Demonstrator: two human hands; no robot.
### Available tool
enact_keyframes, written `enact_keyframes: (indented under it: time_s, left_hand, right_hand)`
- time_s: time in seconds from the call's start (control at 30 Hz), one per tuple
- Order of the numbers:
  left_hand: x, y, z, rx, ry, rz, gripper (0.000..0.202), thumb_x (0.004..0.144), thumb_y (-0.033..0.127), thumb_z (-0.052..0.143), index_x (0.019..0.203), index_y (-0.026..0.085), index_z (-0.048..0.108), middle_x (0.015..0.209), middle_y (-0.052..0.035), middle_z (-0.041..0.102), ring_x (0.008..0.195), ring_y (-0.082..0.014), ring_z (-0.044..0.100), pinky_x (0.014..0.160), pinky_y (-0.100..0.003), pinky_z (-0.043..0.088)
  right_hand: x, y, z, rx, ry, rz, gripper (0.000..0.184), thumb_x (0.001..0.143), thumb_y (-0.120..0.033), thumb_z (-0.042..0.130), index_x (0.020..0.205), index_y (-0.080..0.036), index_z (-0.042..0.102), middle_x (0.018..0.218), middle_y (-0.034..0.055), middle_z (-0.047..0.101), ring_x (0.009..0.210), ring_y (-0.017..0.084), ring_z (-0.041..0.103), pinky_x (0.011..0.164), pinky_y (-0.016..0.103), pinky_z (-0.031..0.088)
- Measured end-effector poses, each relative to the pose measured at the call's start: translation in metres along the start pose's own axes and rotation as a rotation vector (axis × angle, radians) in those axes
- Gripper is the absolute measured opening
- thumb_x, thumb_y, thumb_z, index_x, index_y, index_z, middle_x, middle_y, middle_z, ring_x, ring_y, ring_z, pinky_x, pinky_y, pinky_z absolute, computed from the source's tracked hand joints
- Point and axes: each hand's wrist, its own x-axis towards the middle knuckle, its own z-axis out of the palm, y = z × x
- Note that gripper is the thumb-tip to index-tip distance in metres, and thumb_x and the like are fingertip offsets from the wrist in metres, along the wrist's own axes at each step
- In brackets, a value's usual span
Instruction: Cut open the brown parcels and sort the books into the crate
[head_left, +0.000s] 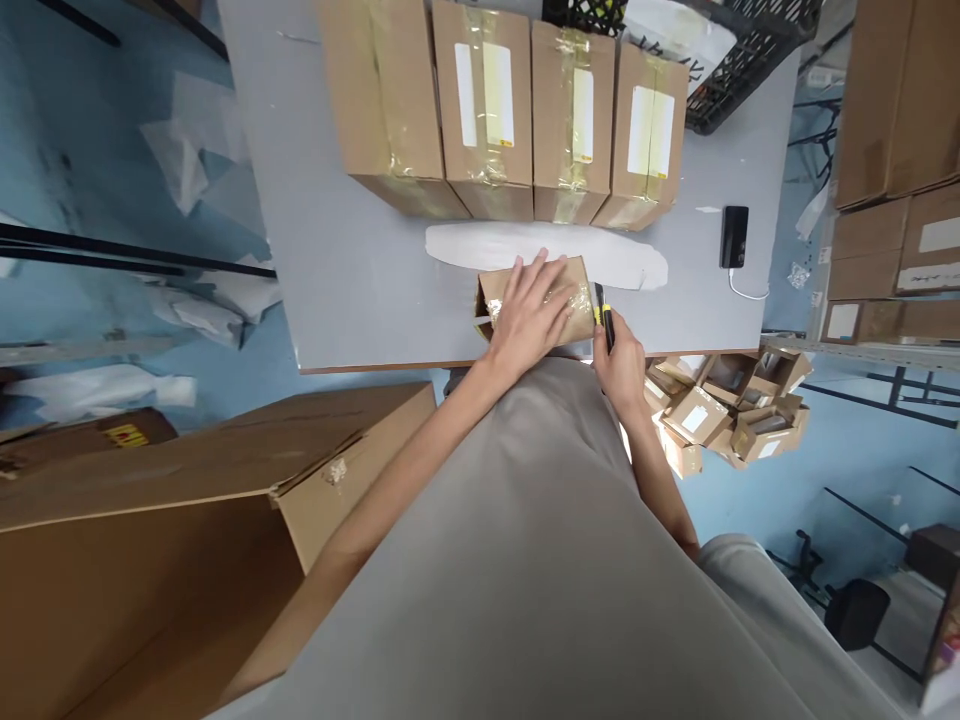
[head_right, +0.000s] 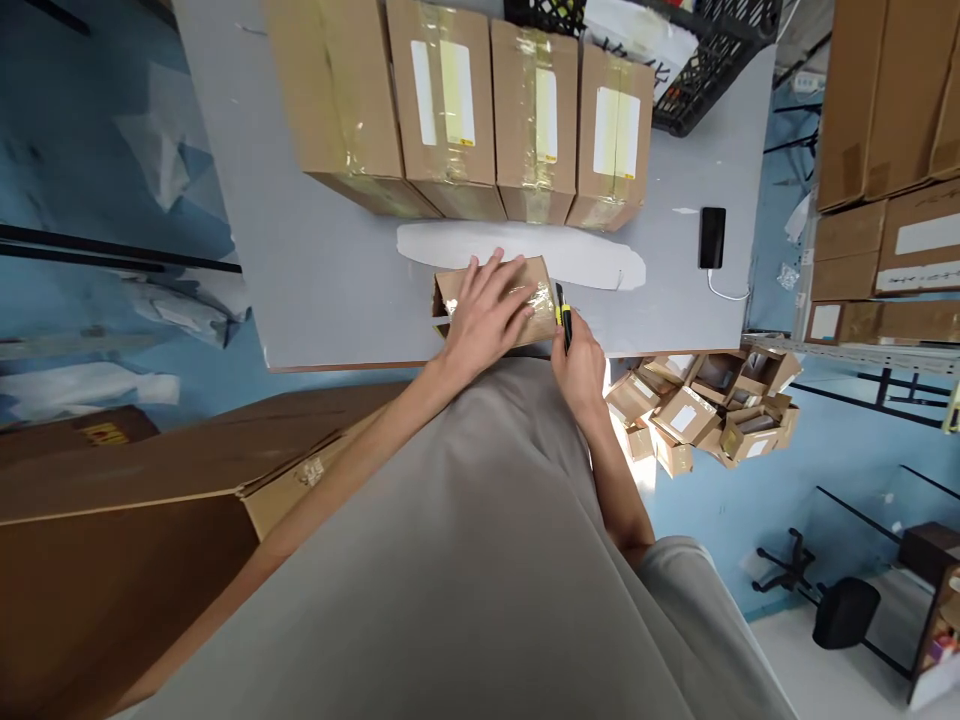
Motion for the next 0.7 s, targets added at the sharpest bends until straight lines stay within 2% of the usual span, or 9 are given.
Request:
enact_keyframes:
  time_s: [0.1,0.27,0.4,0.6,0.7]
  left_hand:
    - [0.003,0.004,0.009,0.001,-0.057,0.03,0.04,0.112,0.054,0.057,0.142,0.035,0.075,0.171,-0.007,0.061,0.174,-0.037,0.036,0.145,-0.071,0.014]
    - [0.002,-0.003,0.008,0.003,-0.06,0.034,0.04,0.112,0.051,0.056,0.144,0.035,0.074,0.173,-0.0075,0.059,0.174,-0.0375,0.036,0.145,-0.073,0.014]
    - [0.001,-0.004,0.008,-0.002,-0.049,0.037,0.04,0.112,0.05,0.056,0.145,0.034,0.073,0.173,-0.0078,0.06,0.174,-0.0368,0.036,0.145,-0.072,0.014]
    - [0.001,-0.004,0.011,-0.002,-0.047,0.031,0.04,0.113,0.053,0.055,0.143,0.035,0.074,0.172,-0.008,0.061,0.174,-0.0373,0.037,0.144,-0.073,0.015]
    - [0.001,-0.004,0.012,-0.013,-0.041,0.023,0.041,0.113,0.054,0.054,0.143,0.034,0.074,0.172,-0.0088,0.06,0.173,-0.0369,0.037,0.145,-0.072,0.014]
  right_hand:
    - [0.002,-0.003,-0.005,-0.026,-0.011,-0.02,0.057,0.118,-0.025,0.028,0.171,-0.015,0.046,0.159,0.0206,0.069,0.144,0.029,0.068,0.113,0.039,0.056]
    - [0.008,-0.011,-0.013,-0.086,-0.091,0.002,0.059,0.118,-0.023,0.031,0.173,-0.009,0.044,0.154,0.0224,0.07,0.136,0.031,0.072,0.111,0.039,0.057]
    - [0.009,-0.02,-0.019,-0.166,-0.128,0.025,0.06,0.118,-0.024,0.029,0.175,-0.011,0.044,0.153,0.0233,0.068,0.13,0.033,0.074,0.107,0.04,0.059]
    - [0.004,-0.049,-0.022,-0.322,-0.173,0.144,0.062,0.117,-0.02,0.028,0.177,-0.01,0.037,0.146,0.0264,0.07,0.114,0.031,0.081,0.098,0.04,0.063]
    - [0.007,-0.062,-0.022,-0.372,-0.176,0.168,0.061,0.116,-0.014,0.029,0.176,-0.008,0.037,0.138,0.027,0.074,0.113,0.03,0.083,0.096,0.036,0.063]
